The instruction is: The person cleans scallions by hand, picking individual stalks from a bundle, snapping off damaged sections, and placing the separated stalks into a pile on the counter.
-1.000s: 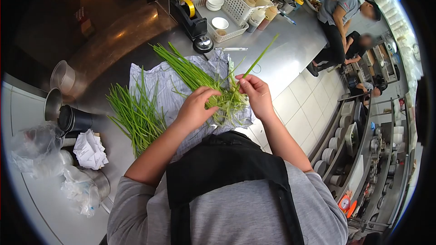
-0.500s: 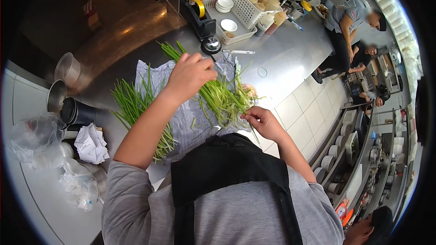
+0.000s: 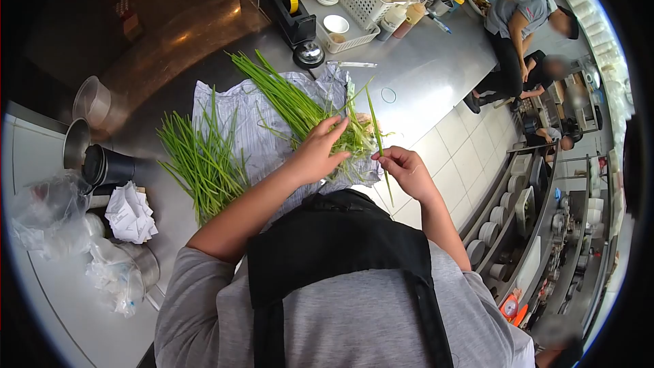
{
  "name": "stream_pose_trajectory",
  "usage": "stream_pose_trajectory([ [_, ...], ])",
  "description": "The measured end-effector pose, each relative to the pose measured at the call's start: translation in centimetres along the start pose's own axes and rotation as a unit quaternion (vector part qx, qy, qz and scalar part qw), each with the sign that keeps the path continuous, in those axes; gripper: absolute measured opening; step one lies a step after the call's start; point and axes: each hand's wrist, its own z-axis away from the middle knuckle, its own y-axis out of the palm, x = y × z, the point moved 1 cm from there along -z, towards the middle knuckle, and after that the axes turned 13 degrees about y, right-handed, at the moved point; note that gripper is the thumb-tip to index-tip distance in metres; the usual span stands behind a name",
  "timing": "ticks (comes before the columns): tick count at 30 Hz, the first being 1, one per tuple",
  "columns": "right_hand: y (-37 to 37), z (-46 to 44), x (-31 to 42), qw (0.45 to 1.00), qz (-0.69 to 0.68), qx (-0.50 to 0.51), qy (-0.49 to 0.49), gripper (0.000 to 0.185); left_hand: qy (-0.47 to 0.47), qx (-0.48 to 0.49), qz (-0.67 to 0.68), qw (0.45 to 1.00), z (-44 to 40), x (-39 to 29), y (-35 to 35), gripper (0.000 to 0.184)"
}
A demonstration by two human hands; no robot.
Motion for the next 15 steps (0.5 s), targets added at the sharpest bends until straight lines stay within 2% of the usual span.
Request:
stream_pose_trajectory([
  [1, 0.3, -0.1, 0.7, 1.0, -0.002, -0.007, -0.004, 0.015, -0.001, 0.0, -0.002, 1.0, -0.7, -0.9, -0.8, 0.045],
  [3, 1.4, -0.5, 2.1, 0.999, 0.036, -0.004, -0.03, 0.014, -0.103, -0.001, 0.207, 0.973, -1.6, -2.1, -2.2, 0.037],
  [4, 2.1, -0.8, 2.8, 0.996, 0.074, -0.003, -0.055, 0.014, -0.107, -0.001, 0.204, 0.973, -1.4, -1.7, -2.2, 0.037],
  [5, 3.0, -1.1, 3.5, 0.996, 0.073, 0.0, -0.055, 0.014, -0.138, -0.031, 0.271, 0.952, -1.0, -1.1, -2.2, 0.033],
  [6, 4.0, -1.4, 4.4, 0.99, 0.095, 0.012, -0.102, 0.015, -0.167, -0.061, 0.336, 0.925, -0.6, -0.6, -2.3, 0.03],
  [7, 4.9, -1.8, 5.1, 0.982, 0.118, 0.023, -0.149, 0.016, -0.168, -0.062, 0.334, 0.925, -0.4, -0.8, -3.3, 0.03],
  [9, 6.6, -3.0, 6.0, 0.983, 0.089, 0.015, -0.158, 0.016, -0.238, -0.156, 0.407, 0.868, 0.8, -1.0, -6.4, 0.021],
  [11, 7.4, -4.3, 6.3, 0.984, 0.057, 0.01, -0.167, 0.016, -0.281, -0.15, 0.357, 0.878, 2.7, -1.3, -9.9, 0.018],
  [13, 8.2, -6.7, 5.4, 0.982, 0.099, -0.042, -0.157, 0.016, -0.326, -0.174, 0.284, 0.885, 5.4, -0.9, -12.8, 0.017],
  [15, 9.0, -8.8, 4.3, 0.976, 0.124, -0.047, -0.173, 0.014, -0.355, -0.189, 0.218, 0.889, 8.3, 0.0, -15.7, 0.017],
])
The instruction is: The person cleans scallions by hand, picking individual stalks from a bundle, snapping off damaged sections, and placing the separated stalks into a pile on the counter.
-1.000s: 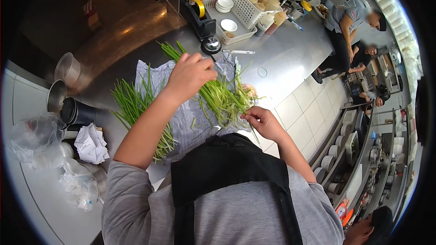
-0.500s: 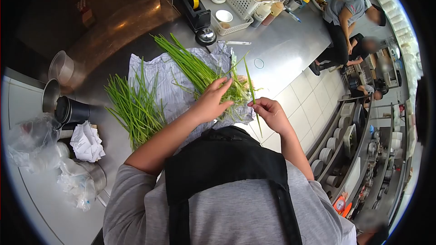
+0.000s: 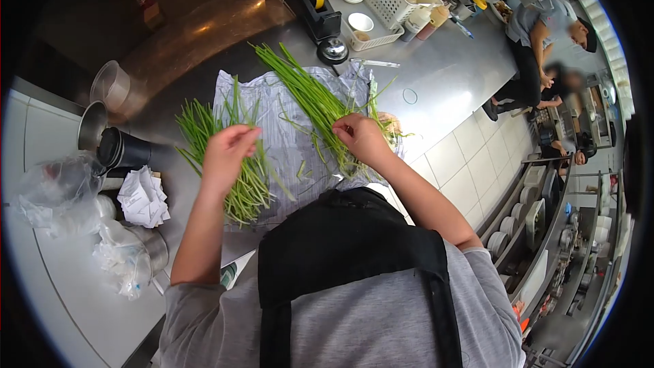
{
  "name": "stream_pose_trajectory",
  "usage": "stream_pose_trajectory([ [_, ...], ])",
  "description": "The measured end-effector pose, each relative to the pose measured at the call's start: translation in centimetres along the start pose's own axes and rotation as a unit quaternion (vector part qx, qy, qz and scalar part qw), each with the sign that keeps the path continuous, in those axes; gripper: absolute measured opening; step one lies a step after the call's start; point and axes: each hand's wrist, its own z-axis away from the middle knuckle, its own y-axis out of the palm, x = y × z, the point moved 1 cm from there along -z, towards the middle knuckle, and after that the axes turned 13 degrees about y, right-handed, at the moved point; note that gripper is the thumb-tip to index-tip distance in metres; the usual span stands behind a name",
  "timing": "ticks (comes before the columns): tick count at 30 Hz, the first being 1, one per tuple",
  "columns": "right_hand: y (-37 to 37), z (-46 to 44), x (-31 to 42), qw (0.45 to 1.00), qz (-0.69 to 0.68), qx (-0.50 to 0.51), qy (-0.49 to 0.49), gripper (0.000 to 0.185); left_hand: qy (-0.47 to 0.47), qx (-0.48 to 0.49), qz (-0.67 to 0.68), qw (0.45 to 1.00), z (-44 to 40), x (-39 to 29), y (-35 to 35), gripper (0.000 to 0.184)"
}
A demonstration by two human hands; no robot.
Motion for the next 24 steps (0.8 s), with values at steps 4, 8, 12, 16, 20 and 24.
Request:
stream_pose_trajectory([
  [4, 2.1, -1.3, -1.0, 0.977, 0.208, 0.005, -0.048, 0.016, 0.003, -0.082, -0.211, 0.974, 1.0, 1.6, -6.2, 0.027],
  [8, 2.3, -2.7, -0.6, 0.954, 0.282, -0.079, -0.069, 0.019, 0.19, -0.147, -0.597, 0.765, 1.1, 0.9, -6.6, 0.048],
  [12, 1.7, -4.3, -2.1, 0.932, 0.337, -0.118, -0.067, 0.016, 0.17, -0.113, -0.554, 0.807, 0.0, -0.4, -3.3, 0.053],
  [16, 1.0, -4.5, -1.9, 0.952, 0.295, -0.075, -0.043, 0.016, 0.247, -0.008, -0.475, 0.844, -1.2, -0.2, 1.9, 0.045],
  [20, -0.9, -4.1, -1.7, 0.993, 0.094, -0.073, 0.017, 0.014, 0.283, 0.065, -0.293, 0.911, -2.4, 0.6, 6.7, 0.035],
  [24, -2.9, -2.6, 0.1, 0.97, -0.208, 0.027, 0.123, 0.016, 0.104, 0.153, -0.129, 0.974, -4.7, 1.6, 10.3, 0.03],
])
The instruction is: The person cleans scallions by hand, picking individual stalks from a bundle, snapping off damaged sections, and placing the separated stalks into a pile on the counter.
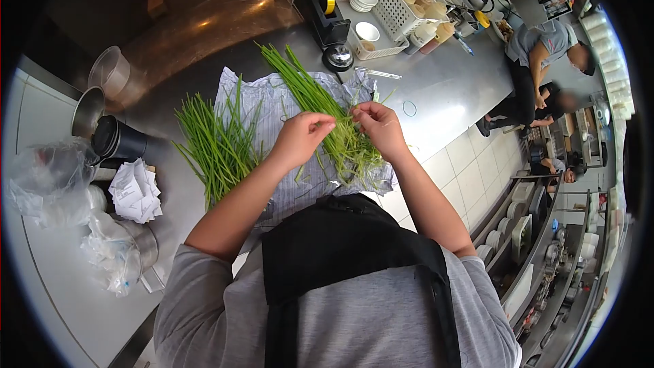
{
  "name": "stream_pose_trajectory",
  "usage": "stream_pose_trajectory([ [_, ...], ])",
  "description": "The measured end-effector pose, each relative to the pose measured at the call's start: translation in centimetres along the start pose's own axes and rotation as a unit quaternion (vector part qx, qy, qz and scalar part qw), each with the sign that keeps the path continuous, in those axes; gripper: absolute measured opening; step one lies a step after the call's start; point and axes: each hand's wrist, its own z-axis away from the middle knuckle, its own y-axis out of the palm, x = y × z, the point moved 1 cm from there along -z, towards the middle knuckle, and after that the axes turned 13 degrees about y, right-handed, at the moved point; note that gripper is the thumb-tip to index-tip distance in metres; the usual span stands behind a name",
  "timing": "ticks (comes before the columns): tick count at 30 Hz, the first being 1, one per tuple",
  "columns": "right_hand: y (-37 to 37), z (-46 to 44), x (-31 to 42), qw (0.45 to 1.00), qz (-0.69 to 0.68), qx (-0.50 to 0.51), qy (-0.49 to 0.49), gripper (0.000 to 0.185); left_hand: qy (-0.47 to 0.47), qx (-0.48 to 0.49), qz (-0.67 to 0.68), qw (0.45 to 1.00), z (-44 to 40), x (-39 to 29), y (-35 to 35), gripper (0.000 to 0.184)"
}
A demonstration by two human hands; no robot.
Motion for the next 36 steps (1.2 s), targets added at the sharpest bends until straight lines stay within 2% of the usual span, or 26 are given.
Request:
stream_pose_trajectory([
  [2, -0.1, 1.1, 0.6, 1.0, -0.024, 0.011, -0.012, 0.015, 0.027, -0.053, 0.075, 0.995, -1.4, 0.7, 1.5, 0.029],
  [3, -0.2, 1.6, 0.8, 0.998, -0.056, 0.019, -0.019, 0.015, 0.068, -0.066, 0.033, 0.995, -2.0, 0.2, 1.9, 0.029],
  [10, -1.4, 3.3, 1.2, 0.992, -0.116, -0.017, -0.054, 0.014, 0.095, -0.025, -0.017, 0.995, -2.7, -1.3, 3.4, 0.022],
  [16, -2.8, 4.3, 0.6, 0.981, -0.189, -0.045, -0.029, 0.015, 0.099, -0.031, -0.024, 0.994, -1.8, -2.9, 2.9, 0.015],
  [18, -3.1, 4.6, 0.1, 0.982, -0.177, -0.054, -0.024, 0.017, 0.104, -0.05, 0.079, 0.99, -1.6, -3.0, 2.8, 0.016],
  [19, -3.1, 4.8, 0.0, 0.99, -0.132, -0.038, 0.0, 0.016, 0.104, -0.05, 0.079, 0.99, -1.6, -2.9, 2.9, 0.016],
  [21, -3.1, 5.0, -0.4, 0.998, -0.059, -0.023, 0.01, 0.014, 0.045, -0.053, 0.23, 0.971, -1.4, -2.5, 3.1, 0.017],
  [22, -3.1, 5.2, -0.6, 0.998, -0.059, -0.023, 0.009, 0.014, 0.046, -0.052, 0.23, 0.971, -1.3, -2.5, 3.1, 0.017],
  [25, -2.8, 6.3, 0.2, 0.998, -0.07, -0.005, 0.0, 0.011, 0.029, -0.07, 0.224, 0.972, -0.9, -2.8, 3.0, 0.017],
  [27, -2.2, 6.9, 1.1, 0.994, -0.108, 0.02, -0.012, 0.012, 0.04, -0.088, 0.092, 0.991, -0.5, -3.3, 2.7, 0.016],
  [31, -0.4, 6.9, 1.5, 0.991, -0.128, 0.037, 0.005, 0.015, 0.034, -0.093, 0.042, 0.994, -0.2, -4.0, 2.6, 0.014],
  [33, 0.3, 6.8, 1.3, 0.991, -0.129, 0.036, 0.003, 0.015, 0.099, -0.114, 0.005, 0.989, 0.0, -4.3, 2.5, 0.013],
  [36, 0.3, 6.6, 0.9, 0.99, -0.139, 0.033, 0.004, 0.016, 0.127, -0.112, -0.029, 0.985, 0.2, -4.6, 2.5, 0.013],
])
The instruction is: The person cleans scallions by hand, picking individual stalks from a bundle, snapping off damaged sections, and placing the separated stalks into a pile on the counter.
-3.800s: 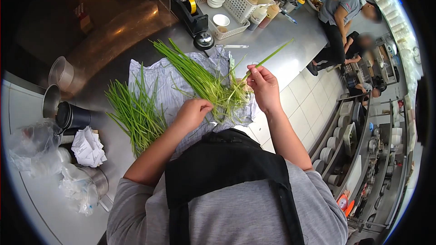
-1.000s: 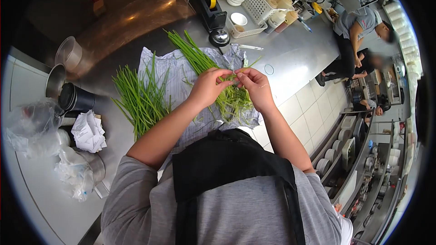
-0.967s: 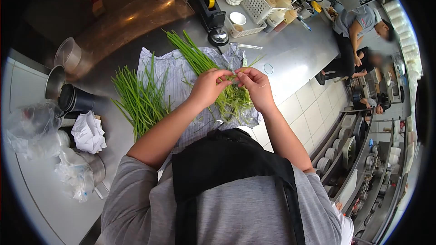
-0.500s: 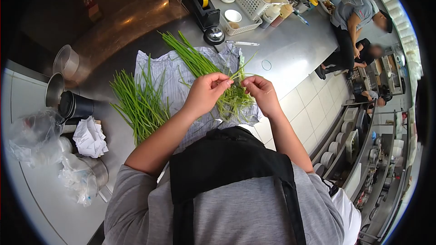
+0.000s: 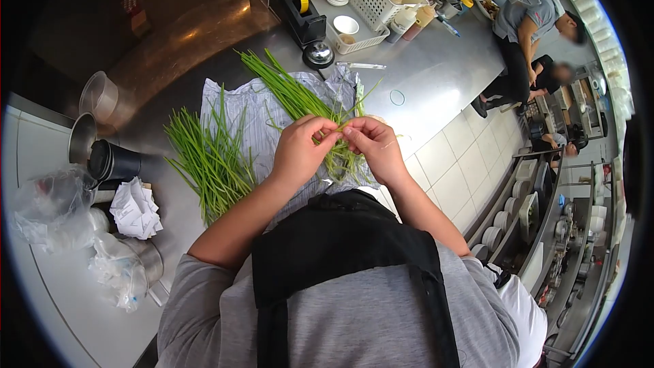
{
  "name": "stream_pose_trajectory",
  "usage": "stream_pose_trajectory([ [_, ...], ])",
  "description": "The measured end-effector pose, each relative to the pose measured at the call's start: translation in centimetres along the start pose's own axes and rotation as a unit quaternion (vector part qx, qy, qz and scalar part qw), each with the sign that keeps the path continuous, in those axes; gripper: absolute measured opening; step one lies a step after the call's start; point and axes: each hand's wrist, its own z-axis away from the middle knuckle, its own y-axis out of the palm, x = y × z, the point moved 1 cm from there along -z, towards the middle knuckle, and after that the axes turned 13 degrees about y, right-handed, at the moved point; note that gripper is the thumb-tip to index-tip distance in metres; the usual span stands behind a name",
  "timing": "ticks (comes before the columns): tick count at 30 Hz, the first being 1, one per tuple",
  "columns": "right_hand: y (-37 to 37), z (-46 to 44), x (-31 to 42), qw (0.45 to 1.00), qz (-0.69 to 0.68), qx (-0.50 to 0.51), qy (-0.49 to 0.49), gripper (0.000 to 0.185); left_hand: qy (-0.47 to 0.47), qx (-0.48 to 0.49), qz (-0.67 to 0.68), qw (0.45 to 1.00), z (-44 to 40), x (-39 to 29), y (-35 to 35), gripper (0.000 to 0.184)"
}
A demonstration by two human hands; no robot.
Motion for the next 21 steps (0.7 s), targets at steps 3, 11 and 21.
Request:
stream_pose_trajectory([
  [3, -0.8, -0.2, -0.1, 1.0, -0.021, -0.003, -0.005, 0.016, -0.015, -0.004, 0.028, 0.999, 0.0, -0.3, 0.0, 0.013],
  [11, -0.9, 0.5, 0.4, 0.998, 0.032, 0.006, -0.046, 0.014, -0.023, 0.027, 0.045, 0.998, 0.2, -0.2, 0.7, 0.011],
  [21, -3.3, 0.4, 0.4, 0.99, -0.117, -0.07, -0.03, 0.014, -0.044, 0.013, 0.118, 0.992, 0.8, 1.4, 0.4, 0.012],
])
